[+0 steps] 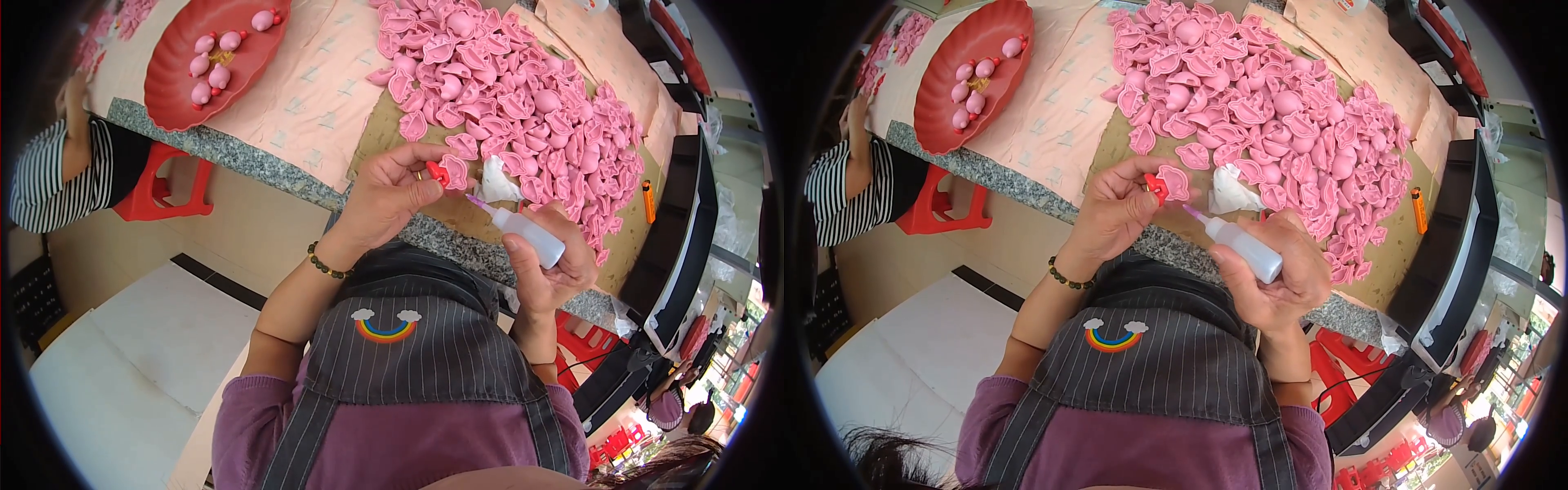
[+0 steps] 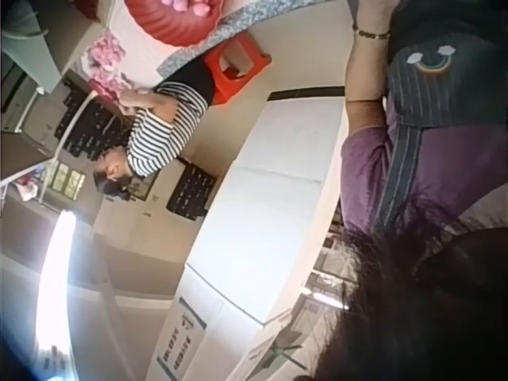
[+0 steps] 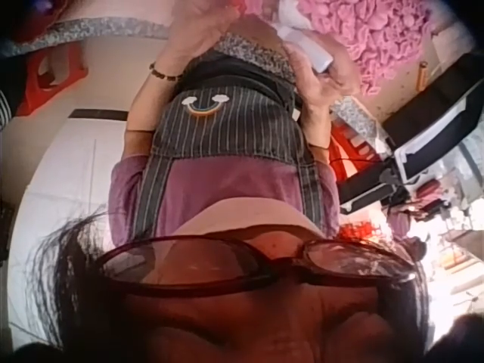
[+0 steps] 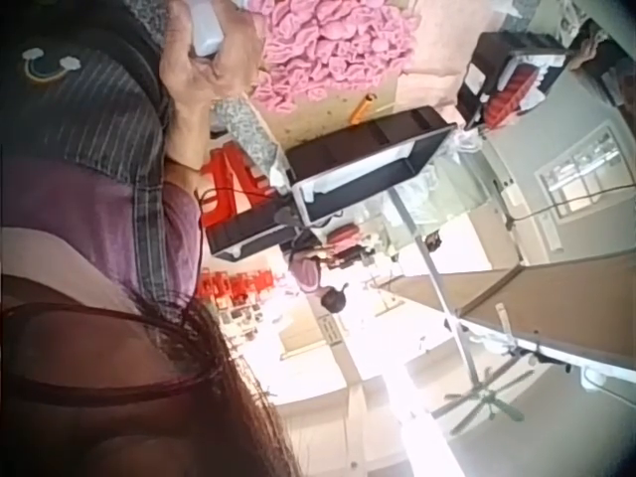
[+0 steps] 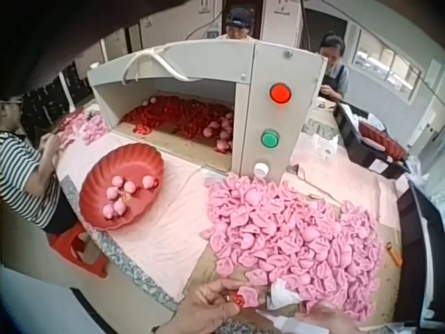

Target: Assembling small pink plastic toy parts using glue at a factory workbench.

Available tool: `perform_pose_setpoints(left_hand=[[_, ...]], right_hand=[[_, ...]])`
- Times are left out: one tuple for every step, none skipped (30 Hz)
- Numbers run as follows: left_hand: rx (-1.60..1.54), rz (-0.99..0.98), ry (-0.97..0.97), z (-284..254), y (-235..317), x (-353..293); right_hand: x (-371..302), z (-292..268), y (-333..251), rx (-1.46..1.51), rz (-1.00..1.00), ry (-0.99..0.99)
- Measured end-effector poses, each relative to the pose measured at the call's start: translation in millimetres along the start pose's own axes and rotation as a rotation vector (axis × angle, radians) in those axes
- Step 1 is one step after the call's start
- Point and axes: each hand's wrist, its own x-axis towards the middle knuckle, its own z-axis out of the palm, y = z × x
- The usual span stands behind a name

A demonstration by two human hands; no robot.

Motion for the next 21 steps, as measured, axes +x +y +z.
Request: perform_pose_setpoints(left_hand=[[0.002, 0.001, -0.003, 0.1, -0.2, 0.2], [0.003, 0.002, -0.006, 0.2, -0.4, 0.2], [0.003, 0.002, -0.006, -0.3, -0.5, 0.1], [0.025, -0.008, 0.005, -1.1, -0.8, -0.1], [0.046, -0.018, 0.016, -1.7, -1.1, -0.3], [0.046, -0.018, 0.016, -1.1, -0.7, -0.2], [0.038, -0.023, 0.011, 0.0, 0.3, -0.1], [0.031, -0.029, 0.004, 0.7, 0.8, 0.2], [0.03, -0.029, 0.005, 0.4, 0.6, 0.3], [0.028, -0.028, 0.0, -0.2, 0.1, 0.5], [0.026, -0.026, -0.006, -0.7, -0.2, 0.5], [0.026, -0.027, -0.006, -1.1, -0.5, 0.4], [0.032, -0.028, -0.005, -1.5, -0.8, 0.4], [0.038, -0.028, -0.003, -1.4, -0.9, 0.3], [0.038, -0.028, -0.003, -1.1, -0.7, 0.2], [0.038, -0.032, -0.002, -0.4, -0.1, 0.2], [0.037, -0.036, -0.001, -0.1, 0.4, 0.0], [0.037, -0.036, 0.0, -0.3, 0.3, 0.0], [0.038, -0.036, 0.001, -0.8, 0.0, -0.1], [0.037, -0.036, 0.0, -1.1, -0.3, 0.1], [0.037, -0.036, 0.0, -1.2, -0.3, 0.0]], right_hand=[[0.2, 1.0, -0.4, 0.003, 0.008, -0.001], [0.3, 1.8, -0.8, 0.006, 0.017, -0.003], [0.3, 2.5, -0.8, 0.006, 0.017, -0.003], [0.4, 3.1, -0.8, 0.01, 0.014, -0.006], [0.3, 3.4, -0.6, 0.014, 0.011, -0.01], [0.1, 3.4, -0.8, 0.014, 0.012, -0.01], [-0.3, 3.3, -1.3, 0.01, 0.039, -0.03], [-0.3, 3.1, -2.0, 0.006, 0.065, -0.049], [-0.3, 3.0, -3.0, 0.006, 0.066, -0.049], [-0.2, 3.1, -4.3, 0.007, 0.079, -0.041], [-0.3, 3.4, -4.9, 0.008, 0.093, -0.033], [-0.4, 3.7, -4.7, 0.008, 0.094, -0.033], [-0.6, 4.1, -4.4, 0.01, 0.086, -0.028], [-0.6, 4.2, -4.2, 0.011, 0.077, -0.023], [-0.7, 4.2, -3.8, 0.011, 0.078, -0.023], [-0.9, 4.2, -3.4, 0.01, 0.067, -0.02], [-0.9, 4.2, -3.3, 0.01, 0.056, -0.017], [-1.2, 4.0, -3.8, 0.01, 0.056, -0.017], [-1.9, 3.5, -4.9, 0.014, 0.075, -0.03], [-2.4, 2.9, -5.7, 0.017, 0.093, -0.042], [-2.7, 2.5, -6.3, 0.017, 0.093, -0.042]])
